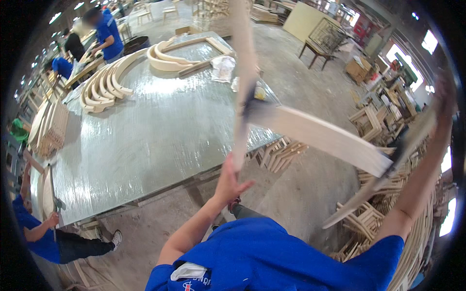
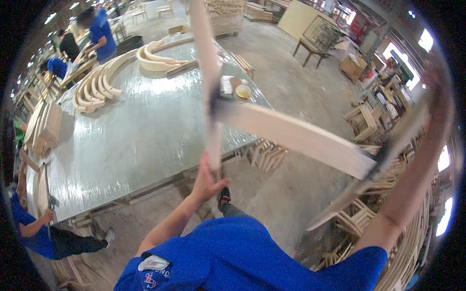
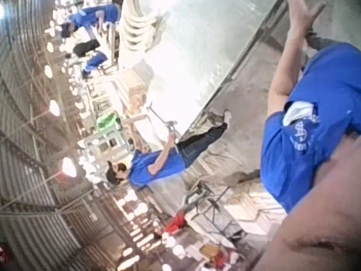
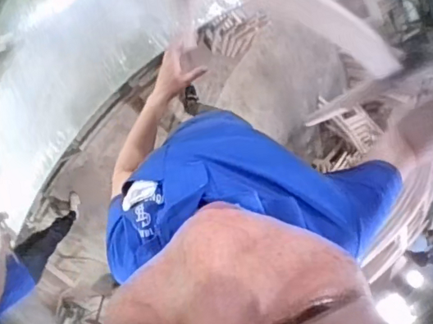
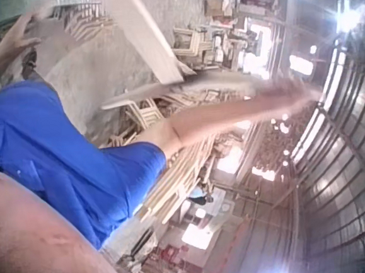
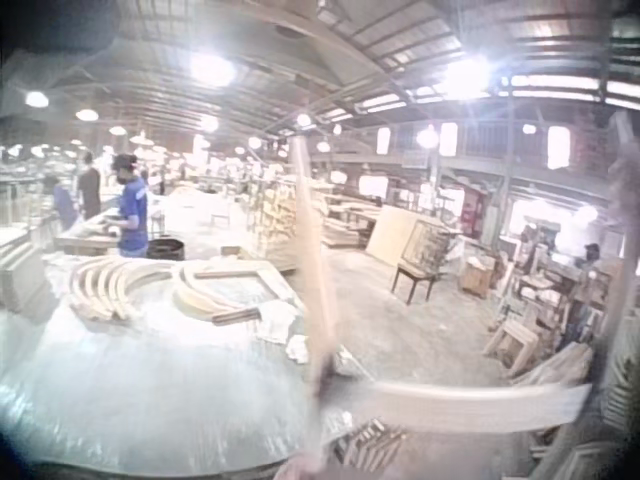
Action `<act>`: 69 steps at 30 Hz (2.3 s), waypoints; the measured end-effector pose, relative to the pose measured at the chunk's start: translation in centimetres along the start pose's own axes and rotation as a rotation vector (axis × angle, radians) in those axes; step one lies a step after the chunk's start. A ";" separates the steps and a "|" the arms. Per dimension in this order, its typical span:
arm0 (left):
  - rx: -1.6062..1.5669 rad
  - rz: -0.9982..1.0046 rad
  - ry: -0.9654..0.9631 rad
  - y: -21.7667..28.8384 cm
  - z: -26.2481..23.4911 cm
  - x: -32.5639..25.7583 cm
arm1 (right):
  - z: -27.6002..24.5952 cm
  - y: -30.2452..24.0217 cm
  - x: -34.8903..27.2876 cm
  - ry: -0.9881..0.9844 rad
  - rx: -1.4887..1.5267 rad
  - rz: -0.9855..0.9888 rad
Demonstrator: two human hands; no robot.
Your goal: The person applies glue to curved wooden chair parts using a small brush and a cup of yellow liquid. They repeatedly dip the brush, apply glue to edges and holes, then place the parts on a plastic-covered table. The person also handles a chair frame and applies glue to its joints.
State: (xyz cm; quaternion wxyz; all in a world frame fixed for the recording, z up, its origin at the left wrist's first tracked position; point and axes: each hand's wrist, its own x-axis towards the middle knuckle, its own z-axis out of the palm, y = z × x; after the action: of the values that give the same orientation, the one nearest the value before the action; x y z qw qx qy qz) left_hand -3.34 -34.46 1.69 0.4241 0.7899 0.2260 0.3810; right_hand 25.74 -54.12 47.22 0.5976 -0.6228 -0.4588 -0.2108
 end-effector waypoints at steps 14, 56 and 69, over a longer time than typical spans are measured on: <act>0.594 -0.876 0.346 -6.8 -14.3 -8.8 | 59.1 32.9 -17.9 -0.581 0.371 0.838; 1.031 -0.820 0.317 -13.1 -17.0 -1.8 | 73.2 24.2 -5.4 -0.265 0.754 0.281; -0.582 -0.692 0.657 -7.8 -33.5 2.1 | 42.1 18.4 -21.4 -0.716 0.896 1.045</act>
State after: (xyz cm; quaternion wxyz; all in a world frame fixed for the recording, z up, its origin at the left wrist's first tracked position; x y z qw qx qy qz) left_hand -28.89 -12.19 7.73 0.6322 0.3598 0.4779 0.4923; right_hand 18.32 -18.99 11.44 0.6298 -0.4873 -0.3120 0.5183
